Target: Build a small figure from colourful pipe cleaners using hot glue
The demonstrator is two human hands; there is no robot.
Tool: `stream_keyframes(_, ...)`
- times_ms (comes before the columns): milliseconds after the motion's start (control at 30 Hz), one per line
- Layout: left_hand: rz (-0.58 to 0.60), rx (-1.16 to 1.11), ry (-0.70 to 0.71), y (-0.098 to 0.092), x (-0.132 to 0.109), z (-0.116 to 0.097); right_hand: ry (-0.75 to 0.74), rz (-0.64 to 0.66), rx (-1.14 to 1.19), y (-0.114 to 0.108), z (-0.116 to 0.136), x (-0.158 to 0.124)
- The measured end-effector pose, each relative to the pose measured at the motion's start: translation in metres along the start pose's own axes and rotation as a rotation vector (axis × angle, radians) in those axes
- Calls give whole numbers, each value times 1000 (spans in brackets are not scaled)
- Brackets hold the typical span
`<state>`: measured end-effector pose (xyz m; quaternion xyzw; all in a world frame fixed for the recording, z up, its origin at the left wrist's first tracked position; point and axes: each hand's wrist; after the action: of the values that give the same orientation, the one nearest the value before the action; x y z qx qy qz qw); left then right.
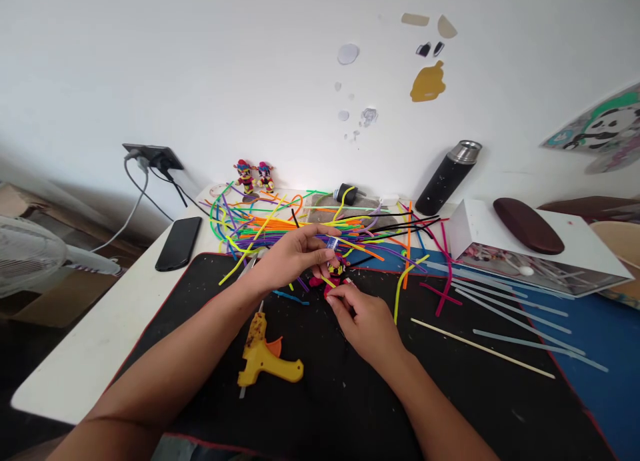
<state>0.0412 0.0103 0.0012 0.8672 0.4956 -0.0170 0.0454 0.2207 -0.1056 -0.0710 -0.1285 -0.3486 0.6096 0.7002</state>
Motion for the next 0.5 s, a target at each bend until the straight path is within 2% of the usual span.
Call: stream_keyframes(500,-15,11,4,4,-5,-1,-55,-15,-29,-1,1,1)
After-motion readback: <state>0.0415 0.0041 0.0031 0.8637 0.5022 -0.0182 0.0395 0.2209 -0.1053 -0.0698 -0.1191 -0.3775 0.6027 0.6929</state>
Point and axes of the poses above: each hand's wrist, its own x-axis towards the middle knuckle, its own y-axis out of the palm, z = x × y, and after that the axes turned 10 degrees about -z, right-handed
